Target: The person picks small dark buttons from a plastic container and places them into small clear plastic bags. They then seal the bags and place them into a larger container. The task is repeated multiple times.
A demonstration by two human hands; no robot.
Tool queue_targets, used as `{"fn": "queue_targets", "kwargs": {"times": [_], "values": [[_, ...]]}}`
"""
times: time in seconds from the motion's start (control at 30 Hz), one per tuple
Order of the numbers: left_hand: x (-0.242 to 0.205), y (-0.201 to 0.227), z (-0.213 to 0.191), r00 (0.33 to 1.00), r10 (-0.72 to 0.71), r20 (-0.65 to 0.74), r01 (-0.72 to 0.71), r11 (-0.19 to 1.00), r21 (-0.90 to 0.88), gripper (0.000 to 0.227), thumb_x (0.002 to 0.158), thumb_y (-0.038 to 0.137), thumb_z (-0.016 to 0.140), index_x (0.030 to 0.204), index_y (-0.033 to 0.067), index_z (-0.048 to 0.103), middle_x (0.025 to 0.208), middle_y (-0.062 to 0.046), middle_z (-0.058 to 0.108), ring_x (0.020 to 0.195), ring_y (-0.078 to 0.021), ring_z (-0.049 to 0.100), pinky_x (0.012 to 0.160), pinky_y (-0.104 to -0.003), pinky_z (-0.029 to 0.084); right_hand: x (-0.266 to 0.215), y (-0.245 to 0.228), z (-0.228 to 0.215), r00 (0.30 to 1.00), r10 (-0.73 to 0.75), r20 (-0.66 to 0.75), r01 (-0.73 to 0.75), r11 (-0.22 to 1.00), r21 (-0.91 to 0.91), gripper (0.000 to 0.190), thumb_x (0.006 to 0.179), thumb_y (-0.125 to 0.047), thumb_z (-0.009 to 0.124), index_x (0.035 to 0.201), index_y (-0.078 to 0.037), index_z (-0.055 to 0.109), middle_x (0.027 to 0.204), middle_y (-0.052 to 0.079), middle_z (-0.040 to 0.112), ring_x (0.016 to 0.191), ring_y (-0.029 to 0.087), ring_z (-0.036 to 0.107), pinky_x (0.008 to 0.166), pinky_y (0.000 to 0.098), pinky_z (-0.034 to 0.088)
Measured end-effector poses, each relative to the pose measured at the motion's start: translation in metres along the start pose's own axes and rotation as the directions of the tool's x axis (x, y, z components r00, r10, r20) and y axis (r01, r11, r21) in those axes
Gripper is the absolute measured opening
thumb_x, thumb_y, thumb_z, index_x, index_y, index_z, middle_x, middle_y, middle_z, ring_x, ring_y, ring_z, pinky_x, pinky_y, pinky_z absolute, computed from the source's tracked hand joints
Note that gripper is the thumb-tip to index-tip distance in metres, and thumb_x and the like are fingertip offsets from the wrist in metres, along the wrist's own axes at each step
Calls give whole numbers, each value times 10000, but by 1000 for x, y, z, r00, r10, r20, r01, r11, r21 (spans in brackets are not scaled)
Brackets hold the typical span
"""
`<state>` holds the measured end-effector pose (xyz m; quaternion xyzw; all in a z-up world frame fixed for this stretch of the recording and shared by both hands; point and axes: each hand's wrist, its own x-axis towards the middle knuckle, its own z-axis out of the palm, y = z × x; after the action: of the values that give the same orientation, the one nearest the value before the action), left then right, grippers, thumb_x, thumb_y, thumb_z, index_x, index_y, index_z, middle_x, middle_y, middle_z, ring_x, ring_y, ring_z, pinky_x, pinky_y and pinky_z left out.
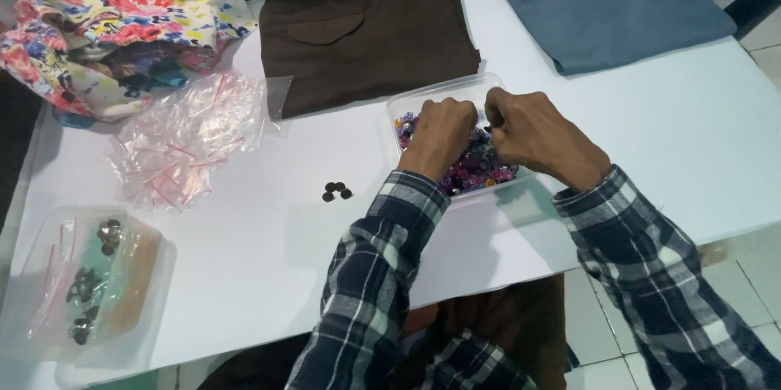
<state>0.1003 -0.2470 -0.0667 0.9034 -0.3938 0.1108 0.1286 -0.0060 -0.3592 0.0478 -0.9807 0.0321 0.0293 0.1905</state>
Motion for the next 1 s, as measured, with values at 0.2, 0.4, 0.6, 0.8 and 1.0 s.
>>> {"fn": "queue_targets", "kwargs": {"times": [0.2, 0.4, 0.6, 0.8, 1.0], "values": [[-2, -9, -49, 981, -94, 169, 181, 760, -624, 215, 882, 73, 613, 993, 151, 780, 991, -121, 774, 1021, -368, 726, 984, -537, 540, -4, 3, -8, 994, 38, -101, 11, 898, 440, 278, 903, 10, 627, 1157, 17, 741, 953, 275, 755, 887, 361, 745, 798, 439, 571], [-18, -10, -90, 956, -192, 221, 275, 331, -903, 207, 876, 105, 707, 1074, 90, 766, 911, -131, 785, 903, -183, 752, 828, -301, 607, -8, 5, -5, 992, 99, -72, 9, 528, 849, 258, 919, 21, 662, 1168, 85, 681, 971, 206, 727, 932, 220, 733, 807, 290, 633], [-27, -15, -98, 943, -199, 266, 286, 76, -955, 246, 887, 33, 695, 1121, -42, 710, 903, -187, 763, 894, -193, 744, 762, -218, 617, -7, 3, -5, 990, 116, -74, 11, 465, 885, 268, 912, 25, 666, 1167, 109, 660, 969, 187, 724, 923, 220, 743, 810, 286, 639], [-17, -15, -87, 980, -100, 171, 198, 467, -862, 188, 843, 83, 735, 1003, 156, 801, 849, -102, 774, 878, -210, 765, 812, -334, 610, 3, 14, 2, 977, 62, -206, 96, 732, 675, 173, 931, 44, 686, 1097, 87, 704, 894, 259, 712, 836, 283, 751, 733, 333, 637], [8, -24, -38, 958, -58, 282, 214, 799, -561, 199, 786, 98, 739, 928, 210, 821, 882, -64, 776, 961, -287, 746, 911, -408, 565, 10, 19, 12, 978, -5, -207, 101, 882, 459, 258, 938, 57, 630, 1180, 37, 715, 971, 282, 722, 850, 336, 755, 723, 362, 636]]}}
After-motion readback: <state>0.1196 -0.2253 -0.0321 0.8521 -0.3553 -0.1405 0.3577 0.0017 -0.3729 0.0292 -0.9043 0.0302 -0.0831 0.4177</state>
